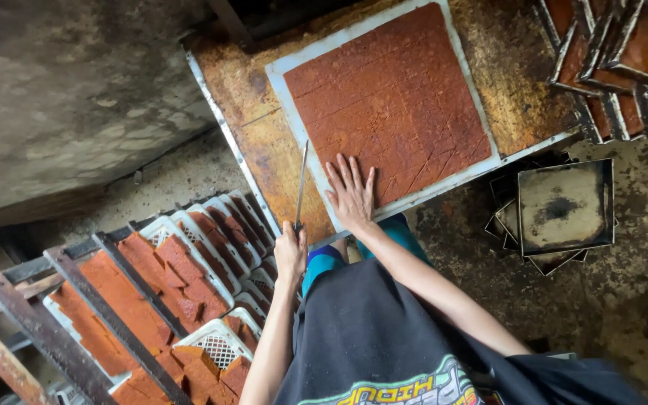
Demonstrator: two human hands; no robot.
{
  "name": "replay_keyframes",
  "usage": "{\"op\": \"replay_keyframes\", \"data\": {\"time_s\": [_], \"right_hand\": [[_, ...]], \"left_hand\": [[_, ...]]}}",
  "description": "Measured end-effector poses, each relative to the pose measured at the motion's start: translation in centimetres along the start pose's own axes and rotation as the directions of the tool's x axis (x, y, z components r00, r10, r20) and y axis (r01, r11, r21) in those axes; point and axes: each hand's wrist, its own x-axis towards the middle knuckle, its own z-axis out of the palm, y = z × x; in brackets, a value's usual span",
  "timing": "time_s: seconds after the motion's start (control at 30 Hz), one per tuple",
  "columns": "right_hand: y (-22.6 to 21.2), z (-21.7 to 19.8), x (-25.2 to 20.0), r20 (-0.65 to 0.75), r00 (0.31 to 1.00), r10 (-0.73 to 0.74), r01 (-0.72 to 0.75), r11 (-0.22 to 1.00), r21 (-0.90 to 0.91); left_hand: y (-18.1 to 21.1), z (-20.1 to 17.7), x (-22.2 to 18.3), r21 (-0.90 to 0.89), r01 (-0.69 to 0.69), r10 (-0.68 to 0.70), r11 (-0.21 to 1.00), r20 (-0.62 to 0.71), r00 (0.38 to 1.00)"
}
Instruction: Cutting a large, thin sheet of bread or cake into smaller rectangular pieces using a knife on a wooden workbench.
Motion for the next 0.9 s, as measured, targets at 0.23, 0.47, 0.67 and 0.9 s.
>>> {"op": "replay_keyframes", "data": {"time_s": [0.23,0.47,0.67,0.9], "right_hand": [[-0.4,3.0,2.0,-0.146,0.983,0.108,-0.104,0.994,0.031],[3.1,1.4,3.8,-0.177,0.968,0.177,-0.151,0.977,0.154],[12.3,-5.0,14.3,-0.296,0.905,0.305,-0.22,0.932,0.287],[20.1,-6.4,22.9,0.052,0.973,0.227,-0.227,0.974,-0.008]], "left_hand": [[4.5,0.6,5.0,-0.067,-0.068,0.066,0.995,-0.042,0.997],[14.6,0.5,11.5,0.024,-0.102,0.101,0.995,0.048,0.994],[25.2,6.2,21.7,0.222,-0.245,0.227,0.944,0.105,0.968],[33.6,8.0,26.2,0.144,-0.176,0.15,0.974,0.175,0.973]]}}
